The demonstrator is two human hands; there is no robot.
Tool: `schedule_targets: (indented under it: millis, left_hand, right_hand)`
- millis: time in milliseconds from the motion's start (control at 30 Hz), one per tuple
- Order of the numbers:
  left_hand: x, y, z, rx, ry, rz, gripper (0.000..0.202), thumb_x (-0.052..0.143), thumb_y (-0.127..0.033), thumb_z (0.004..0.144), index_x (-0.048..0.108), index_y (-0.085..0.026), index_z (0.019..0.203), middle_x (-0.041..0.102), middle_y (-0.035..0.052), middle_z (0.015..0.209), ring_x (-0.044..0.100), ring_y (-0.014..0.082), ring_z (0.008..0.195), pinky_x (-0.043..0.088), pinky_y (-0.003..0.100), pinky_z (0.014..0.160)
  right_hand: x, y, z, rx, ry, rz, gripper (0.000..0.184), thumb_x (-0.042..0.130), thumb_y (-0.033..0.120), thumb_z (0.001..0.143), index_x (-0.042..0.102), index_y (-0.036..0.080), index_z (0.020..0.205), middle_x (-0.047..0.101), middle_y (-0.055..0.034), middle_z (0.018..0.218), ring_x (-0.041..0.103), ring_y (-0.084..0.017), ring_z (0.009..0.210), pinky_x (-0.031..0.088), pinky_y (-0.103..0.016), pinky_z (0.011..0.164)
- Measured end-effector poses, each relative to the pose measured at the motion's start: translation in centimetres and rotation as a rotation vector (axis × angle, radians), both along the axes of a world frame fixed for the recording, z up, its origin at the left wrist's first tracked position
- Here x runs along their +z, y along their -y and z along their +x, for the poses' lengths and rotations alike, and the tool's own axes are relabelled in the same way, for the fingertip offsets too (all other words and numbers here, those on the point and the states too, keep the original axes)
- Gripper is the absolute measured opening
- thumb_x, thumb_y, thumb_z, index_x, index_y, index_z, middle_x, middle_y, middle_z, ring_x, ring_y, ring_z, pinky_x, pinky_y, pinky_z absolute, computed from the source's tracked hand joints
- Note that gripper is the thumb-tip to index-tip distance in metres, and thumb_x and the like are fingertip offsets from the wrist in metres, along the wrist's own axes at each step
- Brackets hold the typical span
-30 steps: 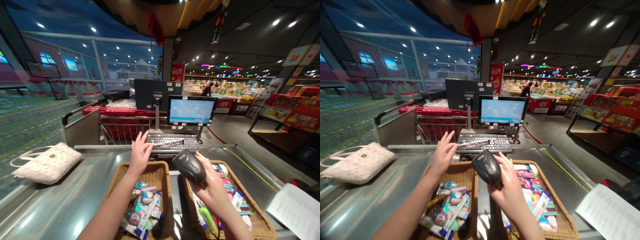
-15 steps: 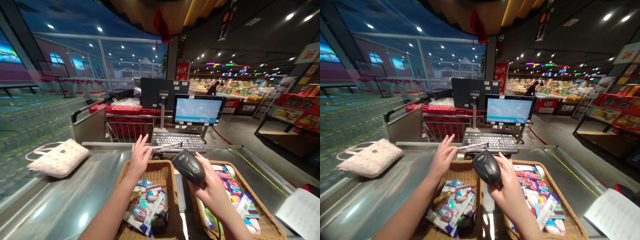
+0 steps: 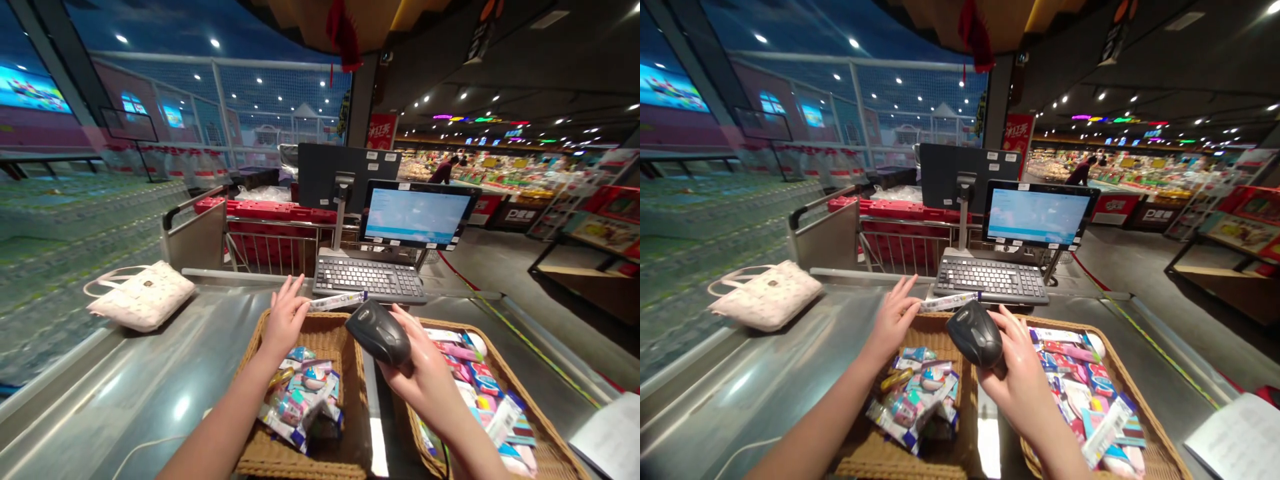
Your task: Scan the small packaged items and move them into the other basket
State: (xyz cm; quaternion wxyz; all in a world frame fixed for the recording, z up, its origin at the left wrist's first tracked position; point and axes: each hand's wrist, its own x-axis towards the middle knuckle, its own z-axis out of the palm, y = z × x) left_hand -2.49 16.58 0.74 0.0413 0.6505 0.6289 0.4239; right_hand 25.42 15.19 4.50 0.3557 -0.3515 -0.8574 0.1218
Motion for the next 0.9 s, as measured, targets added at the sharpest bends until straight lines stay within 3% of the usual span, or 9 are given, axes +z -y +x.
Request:
schedule_targets:
  millis: [500,900]
  left_hand:
    - [-6.1,2.8,-2.9,0.024,-0.053,-0.212,0.030,0.044,-0.030,0.092,0.069,-0.022,0.077,0.050,0.0070,0.147,0.029,0.0334,0.145,0.024,0.069,0.110]
    - [-10.0,3.1,-3.1,-0.003,-0.200,-0.617,0.029,0.043,-0.024,0.089,0.068,-0.022,0.075,0.042,-0.0016,0.152,0.022,0.0312,0.148,0.020,0.065,0.114]
  right_hand:
    - [-1.8,-0.9,-1.9,0.030,0.060,-0.126,0.043,0.057,0.014,0.076,0.060,0.022,0.118,0.057,-0.0113,0.135,0.037,-0.033,0.141,0.032,-0.060,0.114]
    - [-3.8,-1.7,-4.2,0.088,0.099,-0.293,0.039,0.058,0.018,0.078,0.063,0.023,0.116,0.056,-0.0110,0.137,0.036,-0.033,0.141,0.020,-0.064,0.117]
